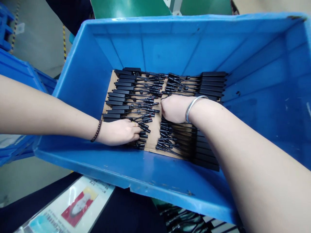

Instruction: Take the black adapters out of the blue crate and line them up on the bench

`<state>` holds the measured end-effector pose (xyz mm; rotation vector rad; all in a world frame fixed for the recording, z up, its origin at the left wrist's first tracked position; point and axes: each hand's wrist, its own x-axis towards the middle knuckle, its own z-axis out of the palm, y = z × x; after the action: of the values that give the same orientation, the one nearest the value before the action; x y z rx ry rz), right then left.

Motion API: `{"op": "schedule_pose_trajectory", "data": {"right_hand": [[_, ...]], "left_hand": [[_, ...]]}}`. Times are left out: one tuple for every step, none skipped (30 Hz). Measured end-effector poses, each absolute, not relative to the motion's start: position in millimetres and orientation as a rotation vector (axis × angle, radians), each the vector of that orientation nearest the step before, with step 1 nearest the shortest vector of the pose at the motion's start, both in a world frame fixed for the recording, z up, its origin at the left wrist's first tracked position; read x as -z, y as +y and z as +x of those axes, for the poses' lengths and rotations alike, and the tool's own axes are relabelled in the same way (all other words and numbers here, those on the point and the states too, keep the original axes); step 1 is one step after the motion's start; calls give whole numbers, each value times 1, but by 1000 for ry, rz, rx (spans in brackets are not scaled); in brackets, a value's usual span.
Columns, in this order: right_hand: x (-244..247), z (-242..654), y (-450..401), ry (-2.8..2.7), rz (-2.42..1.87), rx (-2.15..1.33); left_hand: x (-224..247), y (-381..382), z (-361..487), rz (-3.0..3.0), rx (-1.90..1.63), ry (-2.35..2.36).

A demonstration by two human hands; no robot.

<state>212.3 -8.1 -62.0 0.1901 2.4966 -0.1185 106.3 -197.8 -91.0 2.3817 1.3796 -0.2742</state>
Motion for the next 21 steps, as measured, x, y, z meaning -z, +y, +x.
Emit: {"op": "schedule_pose_trajectory", "data": {"right_hand": [[62,212,-8,2495,194,112],[62,212,-8,2494,199,112],[62,212,-8,2492,200,115],[62,212,-8,2491,197,118],[62,213,-8,2491,189,116],[62,213,-8,2491,180,108],[62,213,-8,2490,170,97],[62,213,-8,2489,164,83],[61,213,-8,2486,158,73],[61,213,-8,2482,150,68],[60,213,-9,2478,139,69],[59,212,-9,2474,127,71],[59,212,-9,2470,114,74],[58,212,-9,2469,100,78],[58,212,-10,2468,88,80],[58,212,-9,2467,82,78],[59,212,-9,2466,77,79],[59,212,-9,2464,74,81],[60,212,-9,2463,71,81],[60,212,-8,2460,69,77],[61,213,-8,2460,68,74]], "left_hand": [[91,-198,107,2377,286,1379],[91,-197,107,2369,301,1376],[90,-196,107,2356,315,1370],[89,-195,107,2336,322,1364],[88,-194,107,2306,321,1361],[87,-193,107,2271,310,1357],[85,-192,107,2229,297,1357],[84,-191,107,2183,281,1361],[82,-190,107,2135,263,1366],[81,-189,107,2083,241,1369],[80,-188,108,2028,221,1370],[79,-188,108,1969,203,1373],[79,-187,109,1909,190,1375],[79,-187,110,1860,184,1377],[79,-186,110,1827,188,1377],[79,-185,111,1816,199,1372],[79,-185,111,1822,212,1359],[80,-185,110,1841,227,1340],[81,-185,110,1869,241,1318],[81,-185,109,1899,251,1295],[82,-185,108,1927,254,1270]]}}
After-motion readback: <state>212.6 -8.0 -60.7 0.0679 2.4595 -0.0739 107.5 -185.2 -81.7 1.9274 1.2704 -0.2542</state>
